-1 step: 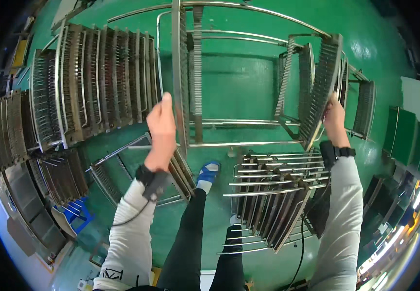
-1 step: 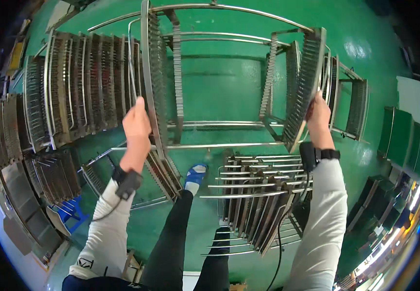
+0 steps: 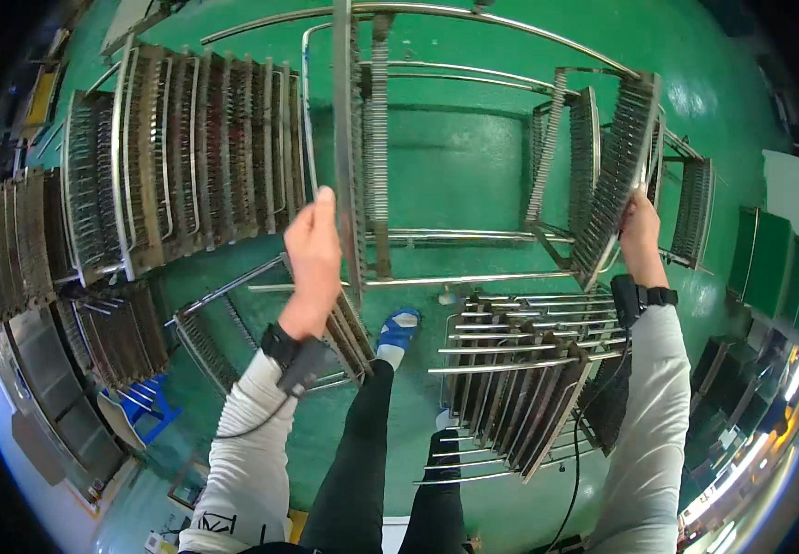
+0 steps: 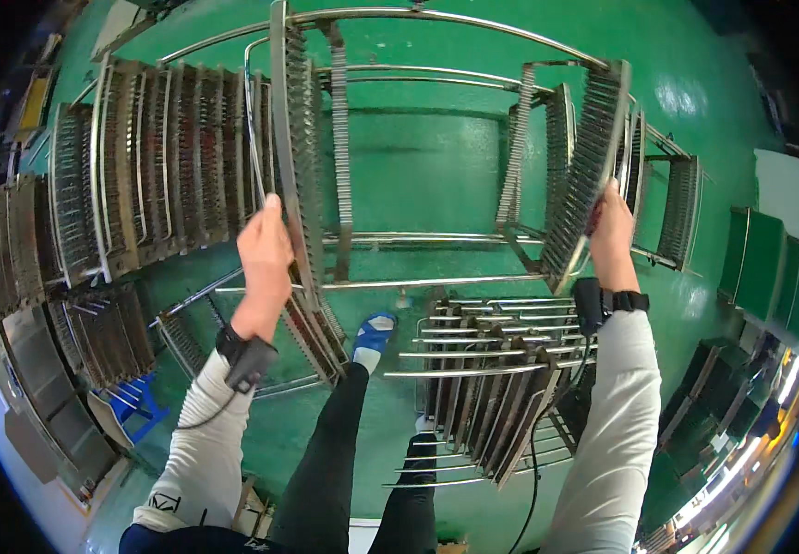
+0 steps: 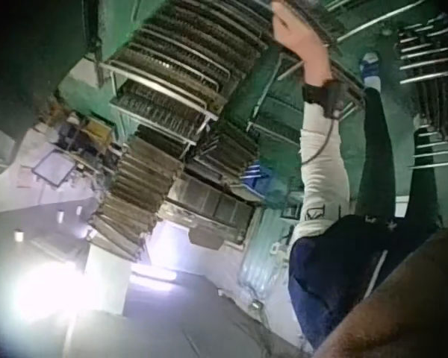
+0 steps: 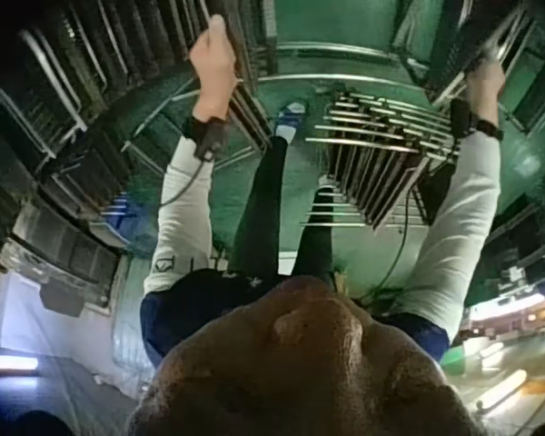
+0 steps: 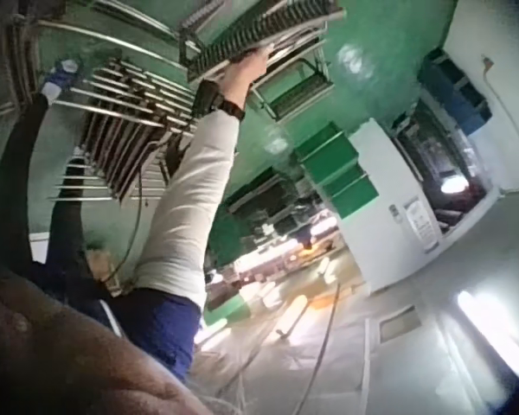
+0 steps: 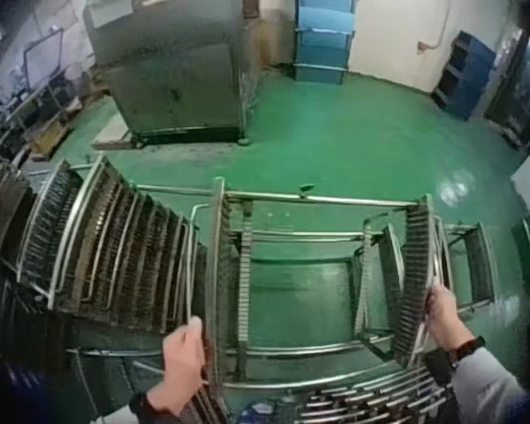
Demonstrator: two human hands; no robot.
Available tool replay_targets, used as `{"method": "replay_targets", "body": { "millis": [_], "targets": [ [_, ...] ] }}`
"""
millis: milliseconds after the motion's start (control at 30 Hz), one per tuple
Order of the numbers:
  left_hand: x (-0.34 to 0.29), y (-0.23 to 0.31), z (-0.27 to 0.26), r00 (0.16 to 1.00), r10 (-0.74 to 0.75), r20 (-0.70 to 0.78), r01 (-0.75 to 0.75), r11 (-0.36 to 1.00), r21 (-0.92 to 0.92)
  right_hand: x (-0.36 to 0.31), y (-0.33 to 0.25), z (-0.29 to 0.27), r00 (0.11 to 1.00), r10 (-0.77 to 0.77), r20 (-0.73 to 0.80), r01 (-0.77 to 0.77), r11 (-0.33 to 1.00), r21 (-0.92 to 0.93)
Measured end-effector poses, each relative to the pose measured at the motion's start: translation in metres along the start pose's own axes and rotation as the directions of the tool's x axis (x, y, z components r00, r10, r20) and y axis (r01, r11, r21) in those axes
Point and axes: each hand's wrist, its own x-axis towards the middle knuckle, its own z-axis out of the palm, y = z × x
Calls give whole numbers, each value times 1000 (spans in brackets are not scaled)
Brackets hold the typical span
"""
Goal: The person is moving metal frames from one stack to another on the floor of a fabrication facility.
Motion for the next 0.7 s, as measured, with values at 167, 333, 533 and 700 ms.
{"method": "replay_targets", "body": {
  "millis": [167, 333, 533, 700],
  "targets": [
    [-90, 51, -37, 996, -53, 68, 58, 995, -77, -57, -39, -2, 998, 50, -44, -38, 970, 238],
    [-160, 54, -92, 997, 49, 61, -39, 987, -159, -116, -68, -38, 997, 70, 26, -73, 986, 147],
    [-258, 48, -190, 995, 2, -102, -31, 957, -289, -188, -90, -48, 961, -184, 207, 119, 950, 288],
    [-365, 35, -300, 963, 28, -266, -116, 939, -322, -331, -93, -10, 897, -167, 408, 87, 974, 207]
  ]
}}
